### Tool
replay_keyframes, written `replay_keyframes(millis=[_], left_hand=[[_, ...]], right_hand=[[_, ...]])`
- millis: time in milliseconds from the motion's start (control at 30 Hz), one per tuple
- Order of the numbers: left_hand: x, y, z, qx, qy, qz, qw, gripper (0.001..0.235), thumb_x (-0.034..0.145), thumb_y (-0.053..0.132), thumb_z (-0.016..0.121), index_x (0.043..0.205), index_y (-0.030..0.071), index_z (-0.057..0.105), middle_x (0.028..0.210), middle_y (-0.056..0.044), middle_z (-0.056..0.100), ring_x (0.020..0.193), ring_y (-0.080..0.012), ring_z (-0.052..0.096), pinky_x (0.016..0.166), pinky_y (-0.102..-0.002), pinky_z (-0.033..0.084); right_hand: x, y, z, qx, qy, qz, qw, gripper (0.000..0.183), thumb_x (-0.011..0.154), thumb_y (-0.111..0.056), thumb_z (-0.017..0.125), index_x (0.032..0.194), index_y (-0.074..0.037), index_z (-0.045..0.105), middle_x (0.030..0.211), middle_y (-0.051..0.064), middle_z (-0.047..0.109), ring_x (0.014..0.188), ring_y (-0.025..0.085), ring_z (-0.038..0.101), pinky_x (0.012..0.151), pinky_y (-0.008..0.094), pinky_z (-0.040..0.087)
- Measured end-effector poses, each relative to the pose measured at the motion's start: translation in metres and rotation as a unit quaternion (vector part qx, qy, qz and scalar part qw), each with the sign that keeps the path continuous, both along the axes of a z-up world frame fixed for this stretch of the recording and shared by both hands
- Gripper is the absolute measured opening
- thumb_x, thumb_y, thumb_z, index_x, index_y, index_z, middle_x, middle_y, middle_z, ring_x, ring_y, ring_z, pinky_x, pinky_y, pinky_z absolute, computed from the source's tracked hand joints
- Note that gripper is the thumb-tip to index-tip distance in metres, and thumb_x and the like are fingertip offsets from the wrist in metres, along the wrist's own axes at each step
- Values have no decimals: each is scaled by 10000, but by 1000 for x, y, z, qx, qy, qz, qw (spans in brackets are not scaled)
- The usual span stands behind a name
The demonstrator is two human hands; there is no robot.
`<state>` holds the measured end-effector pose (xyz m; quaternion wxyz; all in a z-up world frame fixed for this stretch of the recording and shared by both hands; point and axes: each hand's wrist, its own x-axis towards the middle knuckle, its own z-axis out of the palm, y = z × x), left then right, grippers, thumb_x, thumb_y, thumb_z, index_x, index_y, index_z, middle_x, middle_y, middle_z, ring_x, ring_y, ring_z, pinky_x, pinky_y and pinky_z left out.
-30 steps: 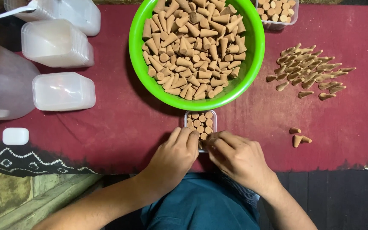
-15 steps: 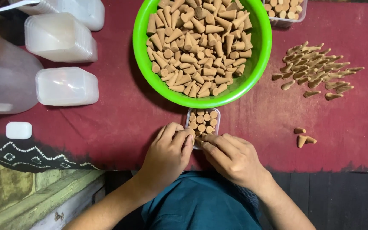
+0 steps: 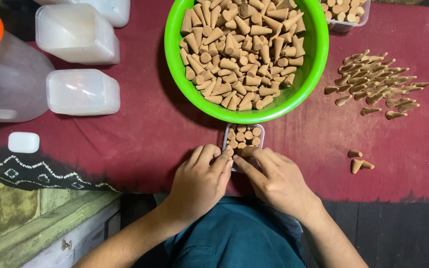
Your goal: The person is packing incense cones from a large green bowl into small plastic containers, closing the lids, and then placing the containers into a larger plastic bag.
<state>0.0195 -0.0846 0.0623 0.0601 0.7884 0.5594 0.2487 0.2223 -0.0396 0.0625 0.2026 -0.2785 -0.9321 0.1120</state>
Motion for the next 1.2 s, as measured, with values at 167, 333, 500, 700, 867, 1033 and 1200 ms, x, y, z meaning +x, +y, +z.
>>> replay_keyframes(millis=[167, 333, 500, 700, 867, 1033, 1200], left_hand=[[-2, 0, -6, 5, -55, -5, 998, 262, 970, 168, 663, 1200, 49, 704, 897, -41, 561, 794, -200, 606, 632, -296, 558], [-8, -2, -10, 31, -67, -1, 997, 350, 938, 232, 690, 1259, 94, 688, 930, -62, 570, 788, -233, 648, 660, -314, 579], [-5, -1, -18, 108, -50, -81, 990, 249, 962, 253, 681, 1174, 128, 724, 1040, -124, 593, 936, -294, 645, 787, -361, 567], [-6, 7, -21, 167, 18, -123, 978, 259, 1012, 302, 606, 1124, 98, 719, 1050, -157, 619, 926, -292, 653, 706, -336, 531], [-9, 10, -27, 169, 16, -130, 977, 250, 996, 285, 636, 1085, 68, 722, 1043, -148, 633, 948, -276, 667, 743, -324, 558], [-8, 10, -35, 170, -27, -142, 975, 227, 985, 236, 657, 1066, 36, 729, 1026, -169, 619, 924, -289, 664, 748, -331, 573], [-9, 14, -36, 195, -54, -153, 967, 215, 1007, 198, 615, 1067, 21, 721, 1029, -180, 598, 909, -305, 653, 788, -345, 580]], right_hand=[[7, -5, -11, -17, 63, -24, 998, 307, 943, 20, 633, 1247, -1, 666, 1049, 170, 633, 855, 320, 663, 690, 389, 587], [35, -11, -39, -31, 143, -106, 984, 250, 889, -39, 693, 1130, -41, 761, 996, 130, 691, 813, 325, 693, 689, 391, 585], [46, -20, -56, -48, 154, -114, 980, 212, 871, -75, 717, 1067, -84, 797, 980, 101, 706, 798, 300, 689, 686, 390, 596], [22, -12, -21, -4, 103, -91, 991, 158, 949, -226, 687, 1036, -141, 789, 965, 108, 656, 746, 308, 647, 577, 395, 531], [19, -7, -29, 10, 68, -74, 995, 224, 985, -264, 635, 1096, -132, 777, 943, 125, 607, 704, 319, 601, 556, 414, 518], [16, 1, -27, 30, 35, -95, 994, 154, 951, -244, 677, 1047, -173, 775, 895, 63, 581, 707, 250, 600, 556, 351, 500], [2, 13, -2, 28, 21, -94, 995, 18, 888, -158, 757, 883, -144, 746, 781, 34, 543, 644, 247, 600, 499, 364, 489]])
